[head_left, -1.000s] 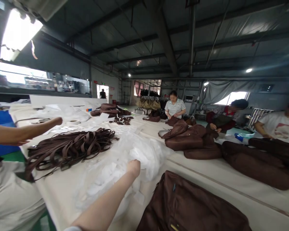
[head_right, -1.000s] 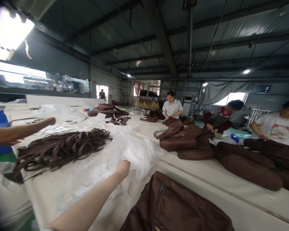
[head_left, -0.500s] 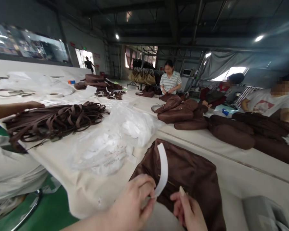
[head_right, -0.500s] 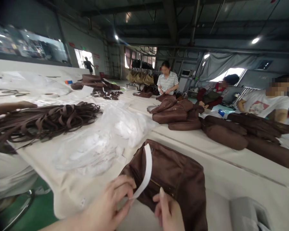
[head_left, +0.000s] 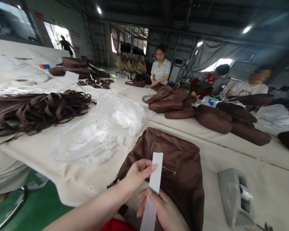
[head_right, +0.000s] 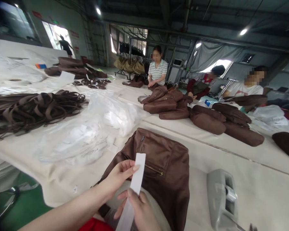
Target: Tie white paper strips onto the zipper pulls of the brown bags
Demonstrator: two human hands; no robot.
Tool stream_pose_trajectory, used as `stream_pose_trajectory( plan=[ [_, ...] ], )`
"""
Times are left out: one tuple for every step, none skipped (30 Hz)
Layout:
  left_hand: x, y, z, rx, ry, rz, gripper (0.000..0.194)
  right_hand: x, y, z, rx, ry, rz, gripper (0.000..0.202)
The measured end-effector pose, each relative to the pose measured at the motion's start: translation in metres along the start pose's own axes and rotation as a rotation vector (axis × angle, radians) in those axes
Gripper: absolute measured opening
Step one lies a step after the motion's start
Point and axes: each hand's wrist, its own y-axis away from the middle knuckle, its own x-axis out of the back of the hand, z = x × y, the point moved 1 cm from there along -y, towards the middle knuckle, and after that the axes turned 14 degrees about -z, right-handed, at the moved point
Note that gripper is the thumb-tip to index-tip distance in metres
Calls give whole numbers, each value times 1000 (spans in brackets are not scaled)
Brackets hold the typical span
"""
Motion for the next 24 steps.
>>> stream_pose_trajectory(
  plan=[
    [0, -3, -2, 11, 63, 34, 40, -5, 0, 0, -17, 26, -30, 64],
    [1, -4, -3, 16, 102, 78, 40, -9, 0, 1, -23, 71, -63, 62],
    [3, -4, -3, 18, 122, 116, 40, -8, 0, 1, -13, 138, -83, 58],
    [7, -2, -3, 20, 124, 142, 39, -5, 1, 1, 9, 221, -70, 54],
    [12, 0, -2, 23, 113, 156, 39, 2, 1, 1, 36, 301, -47, 50],
    [19, 3, 0, 26, 90, 164, 38, 12, 1, 0, 64, 372, -4, 46],
    [26, 6, 1, 26, 60, 171, 38, 24, 1, 0, 87, 439, 66, 41],
    [33, 8, 3, 27, 26, 176, 38, 37, -1, 0, 88, 510, 154, 37],
    [40, 10, 5, 30, -8, 178, 38, 51, -3, 0, 65, 600, 251, 34],
    [46, 12, 6, 32, -40, 178, 38, 63, -6, 0, 23, 713, 339, 31],
    [51, 14, 8, 31, -71, 174, 38, 72, -10, 0, -32, 833, 404, 29],
    [55, 16, 9, 29, -104, 163, 38, 80, -14, 1, -92, 938, 437, 30],
    [58, 18, 11, 26, -140, 143, 38, 85, -18, 3, -148, 1014, 438, 30],
    [61, 20, 13, 23, -183, 114, 39, 87, -22, 4, -189, 1063, 418, 29],
    [63, 22, 15, 21, -240, 77, 40, 88, -25, 6, -209, 1092, 393, 28],
    [65, 25, 18, 21, -312, 32, 41, 88, -27, 7, -210, 1106, 375, 30],
    [67, 27, 20, 18, -399, -18, 42, 88, -28, 9, -201, 1108, 367, 34],
    [69, 30, 22, 12, -493, -75, 42, 88, -27, 9, -188, 1087, 363, 37],
    [70, 33, 24, 5, -585, -137, 42, 87, -26, 10, -175, 1028, 357, 38],
    [71, 35, 24, -5, -674, -205, 42, 88, -23, 10, -155, 926, 339, 37],
    [71, 37, 24, -19, -754, -271, 41, 87, -20, 11, -127, 787, 311, 35],
    [69, 39, 23, -35, -824, -332, 39, 87, -17, 10, -87, 624, 276, 33],
    [68, 40, 21, -50, -886, -383, 38, 86, -13, 10, -32, 451, 242, 31],
    [65, 40, 18, -69, -938, -422, 36, 85, -10, 9, 34, 286, 214, 30]
  ],
)
